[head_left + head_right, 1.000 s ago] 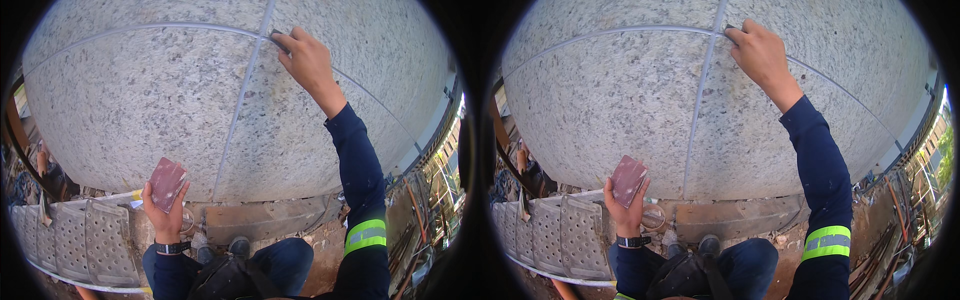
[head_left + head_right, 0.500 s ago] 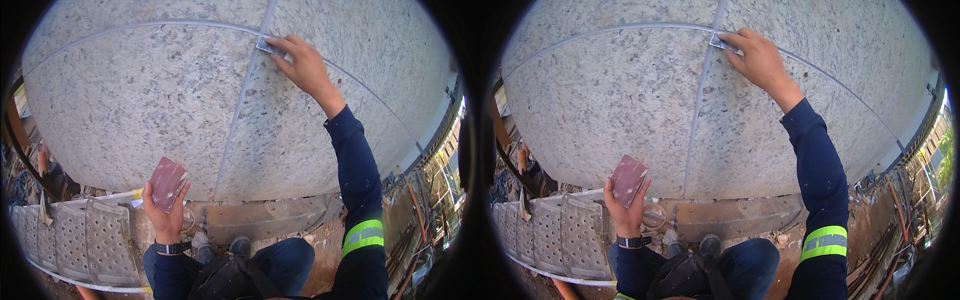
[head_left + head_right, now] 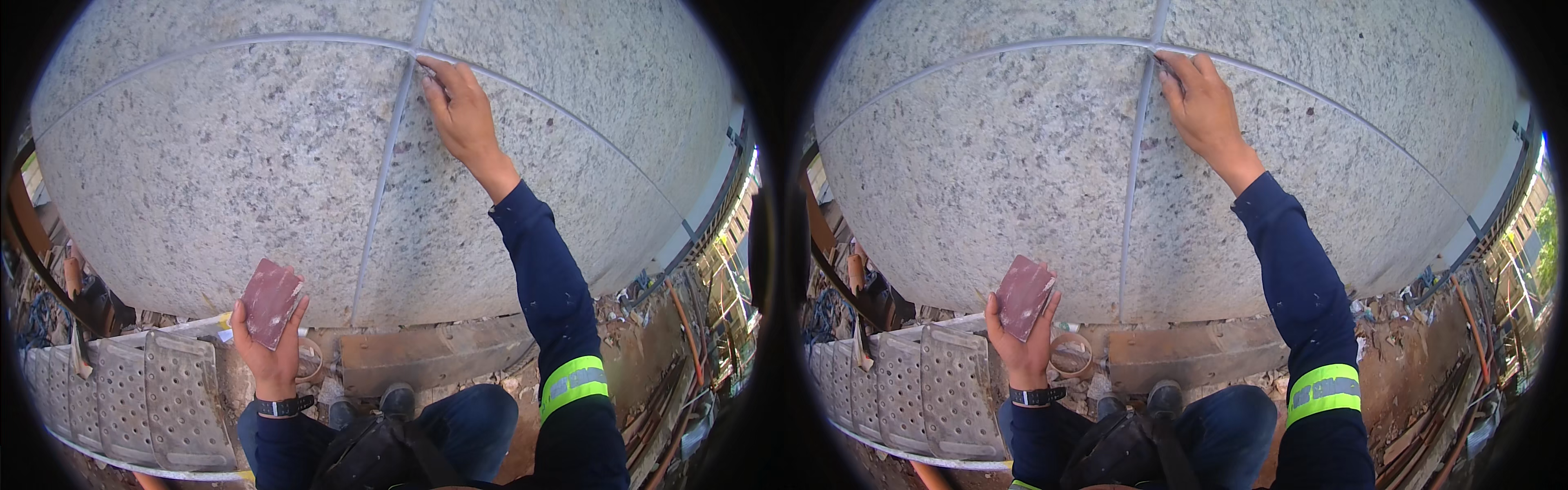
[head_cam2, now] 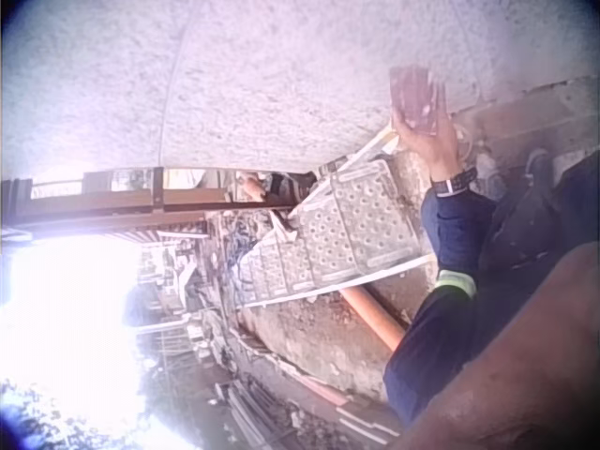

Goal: The person sands a large curved concrete surface using a sanding block and sandpaper. They repeatedly rub the surface along seams and flat areas, occasionally switching between tools and adjusting grip.

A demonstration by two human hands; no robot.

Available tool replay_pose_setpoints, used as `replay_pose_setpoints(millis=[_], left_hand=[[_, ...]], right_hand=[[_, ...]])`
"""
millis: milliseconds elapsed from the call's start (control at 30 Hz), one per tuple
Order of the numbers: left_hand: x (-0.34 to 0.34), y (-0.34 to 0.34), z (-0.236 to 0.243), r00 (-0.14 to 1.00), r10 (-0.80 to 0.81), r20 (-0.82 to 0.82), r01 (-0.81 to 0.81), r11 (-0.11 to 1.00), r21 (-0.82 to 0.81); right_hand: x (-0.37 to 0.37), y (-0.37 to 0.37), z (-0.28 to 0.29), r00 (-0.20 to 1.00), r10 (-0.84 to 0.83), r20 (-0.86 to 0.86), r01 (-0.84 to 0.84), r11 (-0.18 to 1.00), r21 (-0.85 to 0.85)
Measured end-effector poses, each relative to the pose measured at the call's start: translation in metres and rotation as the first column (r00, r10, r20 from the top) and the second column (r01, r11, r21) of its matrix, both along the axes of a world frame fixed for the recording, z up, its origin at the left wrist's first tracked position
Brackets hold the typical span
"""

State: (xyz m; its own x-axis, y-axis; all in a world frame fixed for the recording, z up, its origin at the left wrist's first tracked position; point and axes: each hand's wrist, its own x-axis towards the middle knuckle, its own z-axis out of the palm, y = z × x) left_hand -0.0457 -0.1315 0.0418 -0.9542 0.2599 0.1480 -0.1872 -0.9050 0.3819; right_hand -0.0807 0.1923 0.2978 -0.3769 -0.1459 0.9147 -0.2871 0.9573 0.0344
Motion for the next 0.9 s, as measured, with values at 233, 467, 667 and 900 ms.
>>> replay_pose_setpoints(millis=[233,467,667,900], left_hand=[[0.001,0.002,-0.001,1.0,-0.01,-0.005,0.01,1.0,-0.002],[0.001,0.004,-0.001,1.0,-0.017,-0.023,0.016,1.0,-0.01],[0.0,0.002,-0.002,1.0,0.0,-0.019,-0.001,1.0,-0.023],[0.0,0.003,-0.002,0.999,-0.025,-0.022,0.025,1.0,0.001]], right_hand=[[-0.001,0.006,-0.004,1.0,-0.018,-0.009,0.019,0.998,0.057],[0.006,0.007,-0.006,0.997,-0.059,0.057,0.052,0.991,0.124],[0.01,0.011,-0.005,0.998,-0.018,0.063,0.009,0.989,0.145],[0.008,0.013,0.007,0.998,-0.055,0.013,0.052,0.986,0.158]])
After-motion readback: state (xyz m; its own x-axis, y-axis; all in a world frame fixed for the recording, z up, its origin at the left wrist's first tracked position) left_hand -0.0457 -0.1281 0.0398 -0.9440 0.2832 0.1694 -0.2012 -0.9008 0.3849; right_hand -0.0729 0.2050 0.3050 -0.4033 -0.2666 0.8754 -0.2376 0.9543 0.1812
